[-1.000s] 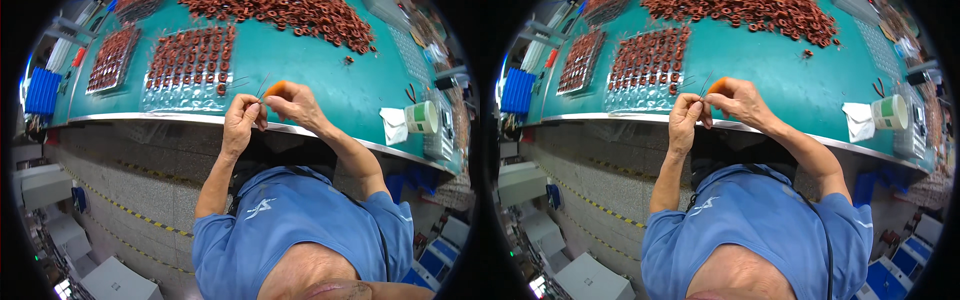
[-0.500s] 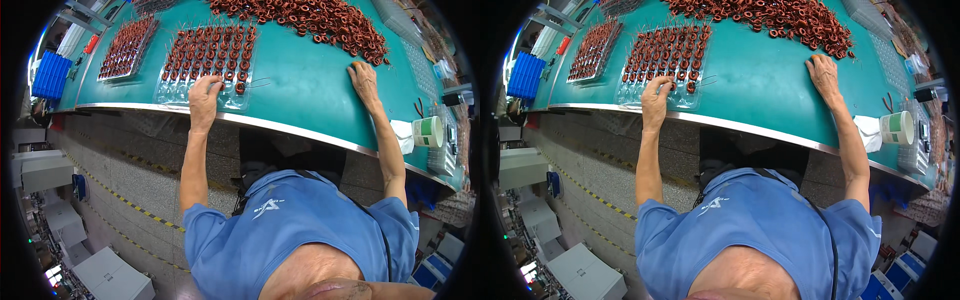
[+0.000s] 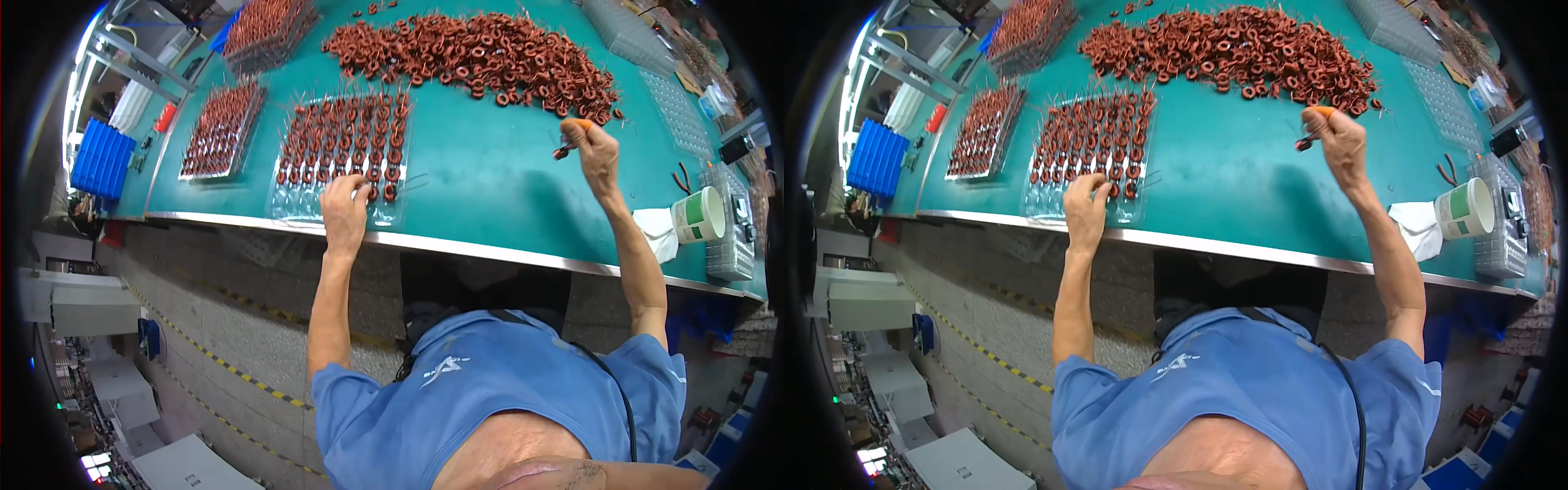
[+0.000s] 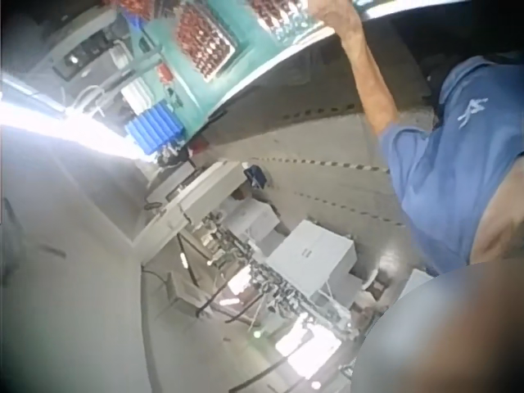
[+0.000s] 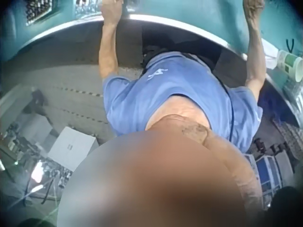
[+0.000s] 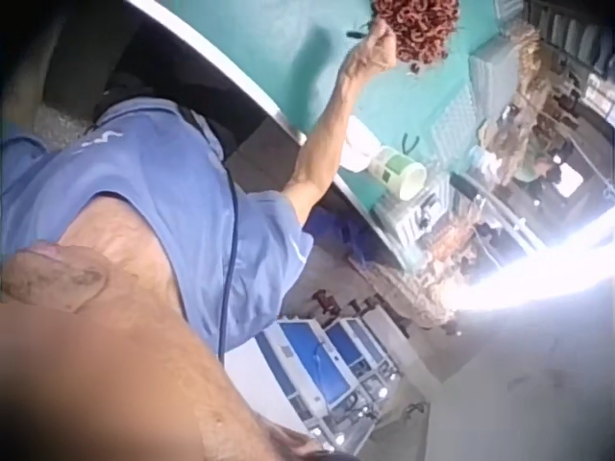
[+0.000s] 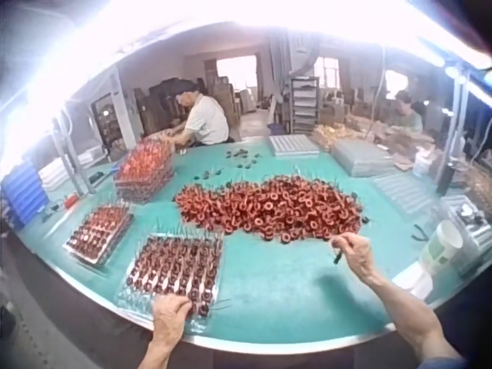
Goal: Assembling and organizing small electronic toroid coils on a factory workbench.
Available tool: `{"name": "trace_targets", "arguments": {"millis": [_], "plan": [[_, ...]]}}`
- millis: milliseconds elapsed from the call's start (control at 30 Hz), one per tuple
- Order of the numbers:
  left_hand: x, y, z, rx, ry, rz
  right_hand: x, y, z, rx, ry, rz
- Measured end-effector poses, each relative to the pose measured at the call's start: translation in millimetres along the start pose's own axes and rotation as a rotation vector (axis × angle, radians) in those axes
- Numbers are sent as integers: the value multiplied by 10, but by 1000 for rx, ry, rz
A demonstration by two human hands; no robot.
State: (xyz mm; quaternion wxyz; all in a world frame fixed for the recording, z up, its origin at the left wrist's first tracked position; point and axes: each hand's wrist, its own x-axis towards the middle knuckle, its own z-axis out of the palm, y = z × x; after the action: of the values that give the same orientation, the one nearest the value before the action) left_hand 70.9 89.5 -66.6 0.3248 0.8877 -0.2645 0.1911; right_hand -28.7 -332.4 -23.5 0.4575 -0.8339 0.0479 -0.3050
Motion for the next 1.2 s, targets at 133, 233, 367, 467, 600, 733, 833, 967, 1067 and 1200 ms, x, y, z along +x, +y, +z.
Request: {"name": "trace_targets", "arguments": {"millis": [133, 233, 367, 467, 600, 733, 833, 967, 1067, 1200], "plan": [[11, 810, -98, -256, 117, -219, -179, -361, 260, 345, -73, 180], [-46, 1324, 128, -893, -61, -227, -200, -918, 683, 597, -192, 277], [79, 1703, 431, -1212, -21, -207, -246, -1109, 974, 691, -179, 255], [97, 1589, 408, -992, -57, -256, -271, -1122, 879, 490, -203, 159], [31, 1487, 294, -722, -164, -21, -347, -1062, 766, 329, -409, 150], [-90, 1582, 257, -1471, -349, -433, -381, -1059, 711, 406, -473, 259], [-91, 1617, 328, -1541, -332, -507, -353, -1049, 710, 339, -429, 130], [-33, 1568, 498, -1409, -118, -503, -569, -1158, 781, -310, -71, -907], [-99, 1623, 439, -1375, -14, -462, -467, -1188, 707, 45, -169, -330], [-82, 1640, 495, -1429, -21, -477, -480, -931, 778, 574, -333, 357]]}}
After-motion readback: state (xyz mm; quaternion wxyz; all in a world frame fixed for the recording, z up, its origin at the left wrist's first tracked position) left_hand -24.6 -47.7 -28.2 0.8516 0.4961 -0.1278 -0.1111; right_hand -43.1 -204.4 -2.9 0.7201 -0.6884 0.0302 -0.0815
